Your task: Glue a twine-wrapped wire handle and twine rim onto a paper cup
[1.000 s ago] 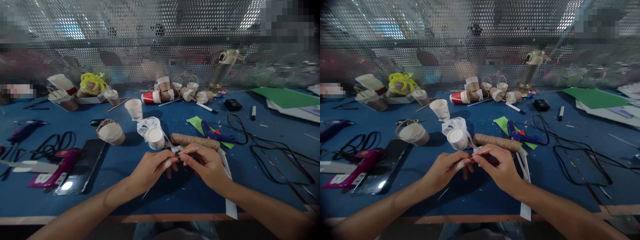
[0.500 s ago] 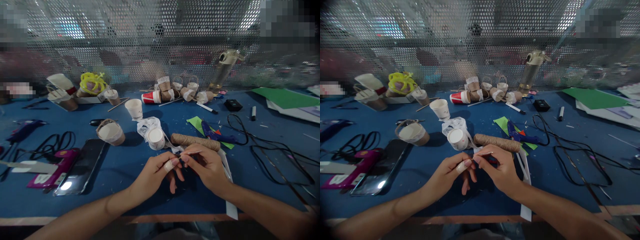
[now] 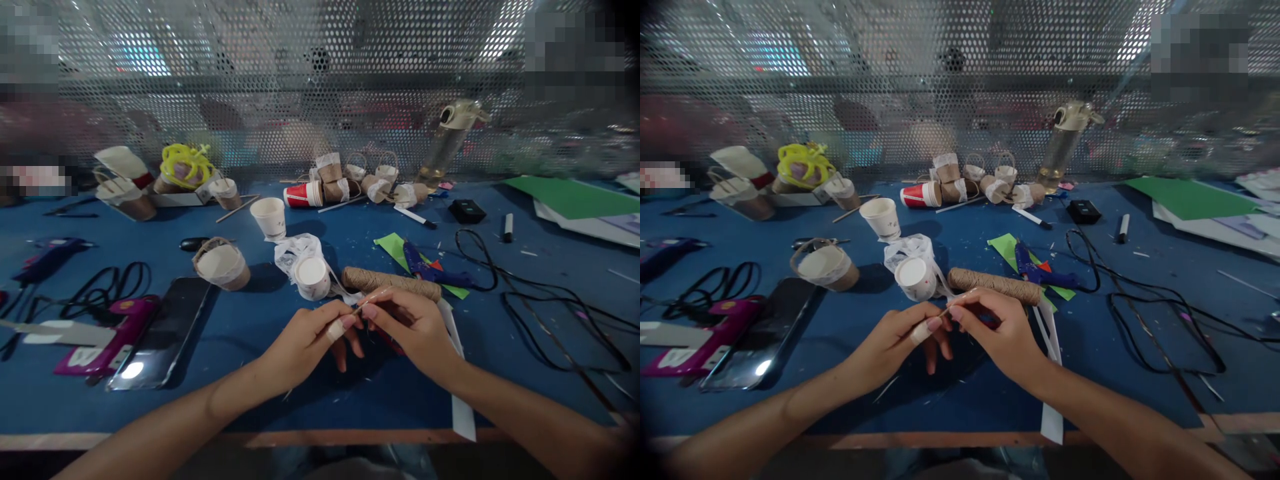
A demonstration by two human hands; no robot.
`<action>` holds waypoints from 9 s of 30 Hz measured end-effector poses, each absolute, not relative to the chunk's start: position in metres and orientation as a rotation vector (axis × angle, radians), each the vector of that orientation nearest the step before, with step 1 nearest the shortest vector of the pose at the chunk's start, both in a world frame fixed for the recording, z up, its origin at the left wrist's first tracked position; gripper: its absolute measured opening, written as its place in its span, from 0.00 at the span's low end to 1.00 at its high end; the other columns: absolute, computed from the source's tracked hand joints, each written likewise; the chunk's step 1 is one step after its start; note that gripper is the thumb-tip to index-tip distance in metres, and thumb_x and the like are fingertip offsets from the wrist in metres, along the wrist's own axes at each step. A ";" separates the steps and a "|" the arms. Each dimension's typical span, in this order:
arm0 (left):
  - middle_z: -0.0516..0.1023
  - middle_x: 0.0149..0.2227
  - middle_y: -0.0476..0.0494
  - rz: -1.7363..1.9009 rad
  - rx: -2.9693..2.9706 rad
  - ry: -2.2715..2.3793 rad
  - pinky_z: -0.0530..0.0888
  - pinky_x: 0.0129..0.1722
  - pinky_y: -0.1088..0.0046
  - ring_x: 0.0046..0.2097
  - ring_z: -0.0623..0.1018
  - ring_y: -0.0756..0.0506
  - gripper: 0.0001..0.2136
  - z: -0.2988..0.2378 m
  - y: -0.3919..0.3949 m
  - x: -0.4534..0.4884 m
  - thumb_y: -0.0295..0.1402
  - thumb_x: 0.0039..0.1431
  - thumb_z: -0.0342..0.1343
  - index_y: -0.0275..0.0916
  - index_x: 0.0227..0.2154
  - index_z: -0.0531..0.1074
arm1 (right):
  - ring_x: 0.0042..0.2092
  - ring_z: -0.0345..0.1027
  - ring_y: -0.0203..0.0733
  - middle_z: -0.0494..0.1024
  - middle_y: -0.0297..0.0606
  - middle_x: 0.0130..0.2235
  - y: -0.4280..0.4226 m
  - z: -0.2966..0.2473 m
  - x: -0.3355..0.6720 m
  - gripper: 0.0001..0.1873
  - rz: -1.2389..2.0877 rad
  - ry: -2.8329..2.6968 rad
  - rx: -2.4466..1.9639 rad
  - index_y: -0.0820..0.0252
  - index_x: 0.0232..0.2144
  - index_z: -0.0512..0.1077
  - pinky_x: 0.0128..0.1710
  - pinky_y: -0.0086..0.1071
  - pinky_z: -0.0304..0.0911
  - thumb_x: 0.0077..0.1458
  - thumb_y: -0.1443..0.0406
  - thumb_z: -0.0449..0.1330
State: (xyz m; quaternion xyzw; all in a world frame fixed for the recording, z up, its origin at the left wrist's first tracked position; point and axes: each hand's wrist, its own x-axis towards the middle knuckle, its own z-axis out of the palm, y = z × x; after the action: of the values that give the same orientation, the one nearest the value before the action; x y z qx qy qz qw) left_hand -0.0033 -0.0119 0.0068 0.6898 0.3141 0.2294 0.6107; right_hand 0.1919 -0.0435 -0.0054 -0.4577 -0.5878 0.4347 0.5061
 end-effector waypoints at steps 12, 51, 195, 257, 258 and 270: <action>0.82 0.31 0.44 0.582 1.487 0.728 0.73 0.22 0.82 0.21 0.78 0.54 0.10 0.005 -0.011 -0.005 0.35 0.68 0.52 0.34 0.37 0.72 | 0.34 0.73 0.37 0.78 0.35 0.35 -0.044 -0.003 0.194 0.05 1.061 -1.445 -1.075 0.56 0.34 0.77 0.32 0.29 0.70 0.61 0.64 0.61; 0.79 0.29 0.47 0.605 1.499 0.777 0.71 0.21 0.83 0.20 0.77 0.55 0.10 0.007 -0.013 -0.004 0.36 0.68 0.52 0.34 0.34 0.71 | 0.33 0.74 0.36 0.80 0.35 0.35 -0.044 -0.003 0.192 0.03 1.062 -1.409 -1.081 0.56 0.34 0.78 0.32 0.29 0.71 0.58 0.65 0.64; 0.83 0.32 0.45 0.650 1.121 0.690 0.79 0.26 0.80 0.25 0.83 0.51 0.05 0.006 -0.009 -0.003 0.29 0.61 0.62 0.32 0.33 0.74 | 0.39 0.77 0.38 0.83 0.34 0.37 -0.043 -0.005 0.197 0.03 0.814 -1.565 -1.039 0.55 0.35 0.78 0.41 0.30 0.71 0.59 0.67 0.63; 0.81 0.28 0.46 0.652 1.199 0.732 0.76 0.21 0.80 0.21 0.80 0.51 0.07 0.005 -0.011 -0.002 0.34 0.64 0.58 0.34 0.38 0.72 | 0.39 0.77 0.41 0.83 0.36 0.37 -0.039 0.000 0.198 0.05 0.722 -1.667 -1.055 0.55 0.37 0.79 0.41 0.34 0.73 0.59 0.66 0.63; 0.81 0.27 0.46 0.655 1.200 0.740 0.76 0.21 0.80 0.20 0.80 0.51 0.08 0.006 -0.011 -0.002 0.34 0.63 0.59 0.34 0.37 0.71 | 0.39 0.77 0.41 0.83 0.36 0.37 -0.040 0.000 0.198 0.05 0.722 -1.663 -1.068 0.54 0.37 0.79 0.42 0.35 0.73 0.59 0.66 0.63; 0.80 0.27 0.46 0.677 1.225 0.756 0.77 0.21 0.78 0.21 0.79 0.51 0.09 0.007 -0.014 -0.002 0.35 0.63 0.59 0.33 0.37 0.71 | 0.39 0.76 0.41 0.81 0.36 0.37 -0.042 -0.004 0.198 0.03 0.745 -1.640 -1.121 0.55 0.37 0.76 0.42 0.35 0.72 0.61 0.64 0.62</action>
State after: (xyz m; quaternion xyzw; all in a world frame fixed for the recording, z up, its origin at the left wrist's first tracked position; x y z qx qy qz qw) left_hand -0.0020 -0.0143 0.0067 0.5499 0.3394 0.3039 0.7001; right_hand 0.1984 -0.0424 -0.0038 -0.4612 -0.6746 0.3066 0.4881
